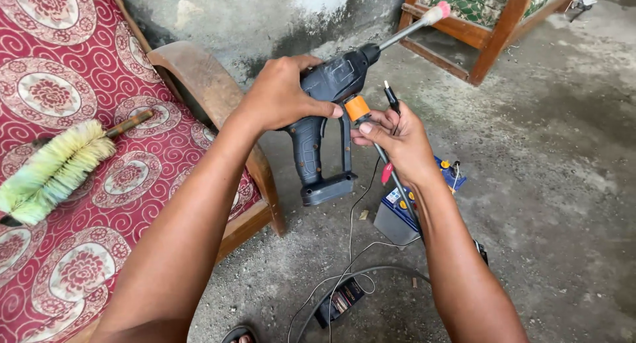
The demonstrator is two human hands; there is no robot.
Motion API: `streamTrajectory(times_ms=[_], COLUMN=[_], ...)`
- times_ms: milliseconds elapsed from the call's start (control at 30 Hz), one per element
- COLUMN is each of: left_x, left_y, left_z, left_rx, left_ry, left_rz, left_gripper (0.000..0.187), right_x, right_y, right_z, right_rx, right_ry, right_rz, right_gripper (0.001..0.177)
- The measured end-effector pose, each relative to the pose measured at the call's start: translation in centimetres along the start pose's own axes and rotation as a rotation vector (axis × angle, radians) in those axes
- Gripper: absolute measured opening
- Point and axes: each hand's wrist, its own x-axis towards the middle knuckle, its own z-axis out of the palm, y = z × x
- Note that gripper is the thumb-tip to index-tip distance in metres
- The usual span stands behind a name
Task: Connecting an electric sprayer to a battery powered by a solar panel and testing the connection.
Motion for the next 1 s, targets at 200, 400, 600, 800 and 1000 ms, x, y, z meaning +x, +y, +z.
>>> streamTrajectory(times_ms=[200,400,600,800,1000], left_x=[-0.2,0.0,-1.8,-3.0,-1.1], left_y=[3.0,-0.9,-6.1,-1.6,-5.4], left_z=[-1.6,-2.2,5.2,12.2,16.2], left_rx=[0.171,-0.311,-1.577,-1.654,-1.722], left_ry=[0.067,-0.12,-0.096,-0.075,-0.026], left_rz=[0.091,0.073,-0.214,-0.401,-0.745], left_gripper=[0.086,0.1,0.085,0.058,0.043], right_x=[-0.3,-0.3,1.1,2.6,1.5], right_y=[-0.9,-0.5,0.4,1.8,1.4], right_z=[0.8,0.6,-1.4,-3.3,-4.8], right_rx=[0.077,0.097,0.186,0.231,-0.106], right_ry=[-0.065,0.03,0.107,0.113,0.209], right_rz=[-0.097,-0.158,-0.2,-0.14,-0.013], right_gripper=[0.037,0.033,0.037,0.037,0.008])
